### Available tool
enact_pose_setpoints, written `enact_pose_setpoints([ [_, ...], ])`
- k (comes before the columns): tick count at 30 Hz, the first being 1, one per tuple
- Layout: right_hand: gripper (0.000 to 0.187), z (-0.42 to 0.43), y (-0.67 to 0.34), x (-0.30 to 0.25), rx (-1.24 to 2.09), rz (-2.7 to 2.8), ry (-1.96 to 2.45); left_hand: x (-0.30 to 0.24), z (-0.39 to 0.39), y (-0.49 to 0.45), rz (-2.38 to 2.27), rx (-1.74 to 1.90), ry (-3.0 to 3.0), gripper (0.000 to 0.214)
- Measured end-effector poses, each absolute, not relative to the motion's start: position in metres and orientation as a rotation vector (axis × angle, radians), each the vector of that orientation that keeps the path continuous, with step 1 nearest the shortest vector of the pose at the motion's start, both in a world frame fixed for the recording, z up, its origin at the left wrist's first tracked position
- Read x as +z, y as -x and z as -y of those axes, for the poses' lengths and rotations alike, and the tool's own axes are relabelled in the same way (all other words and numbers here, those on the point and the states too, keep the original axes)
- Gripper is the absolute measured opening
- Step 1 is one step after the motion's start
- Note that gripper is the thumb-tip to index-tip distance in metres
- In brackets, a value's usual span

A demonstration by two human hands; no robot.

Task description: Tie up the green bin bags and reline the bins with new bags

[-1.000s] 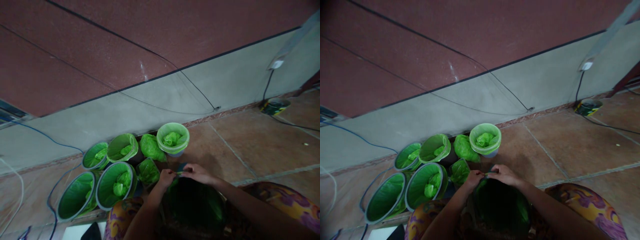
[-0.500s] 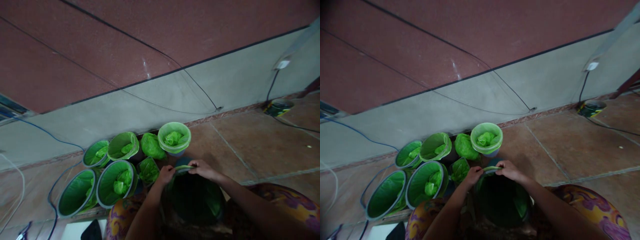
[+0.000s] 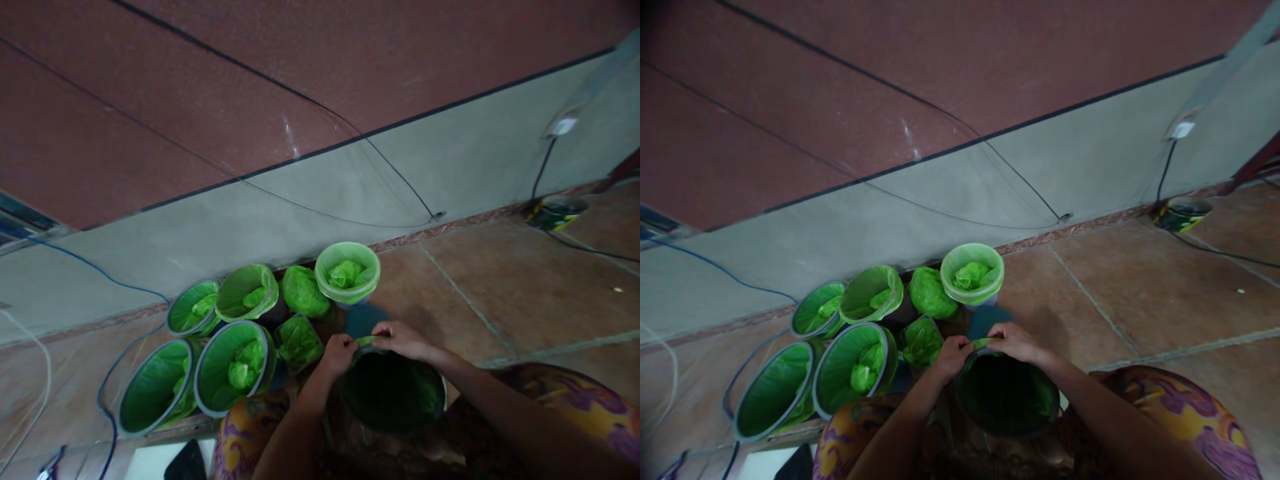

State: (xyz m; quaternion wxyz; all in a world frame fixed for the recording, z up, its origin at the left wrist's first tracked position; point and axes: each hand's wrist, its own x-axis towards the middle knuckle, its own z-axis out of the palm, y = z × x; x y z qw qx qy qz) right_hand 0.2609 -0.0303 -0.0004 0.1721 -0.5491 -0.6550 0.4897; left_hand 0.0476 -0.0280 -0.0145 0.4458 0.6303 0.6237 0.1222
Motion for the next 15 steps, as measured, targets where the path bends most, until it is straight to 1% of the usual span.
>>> enact_pose_setpoints([
  [5, 0.034, 0.047, -0.236, 0.003, 1.208, 2.083, 1.599, -0.010, 0.026, -0.060, -1.498, 0.270, -1.644, 0.019],
  [9, 0.048, 0.052, -0.231, 0.005, 1.178, 2.129, 1.615, -0.010, 0.022, -0.062, -1.457, 0.261, -1.684, 0.018],
  [10, 0.048, 0.052, -0.232, 0.004, 1.187, 2.122, 1.605, -0.011, 0.022, -0.062, -1.445, 0.263, -1.692, 0.019],
  [12, 0.040, 0.048, -0.237, 0.003, 1.215, 2.081, 1.588, -0.011, 0.019, -0.060, -1.425, 0.272, -1.715, 0.022],
  [14, 0.033, 0.043, -0.243, 0.002, 1.280, 1.974, 1.585, -0.009, 0.016, -0.056, -1.428, 0.279, -1.730, 0.025],
  [15, 0.032, 0.040, -0.246, 0.000, 1.329, 1.884, 1.581, -0.008, 0.014, -0.053, -1.439, 0.283, -1.730, 0.026],
])
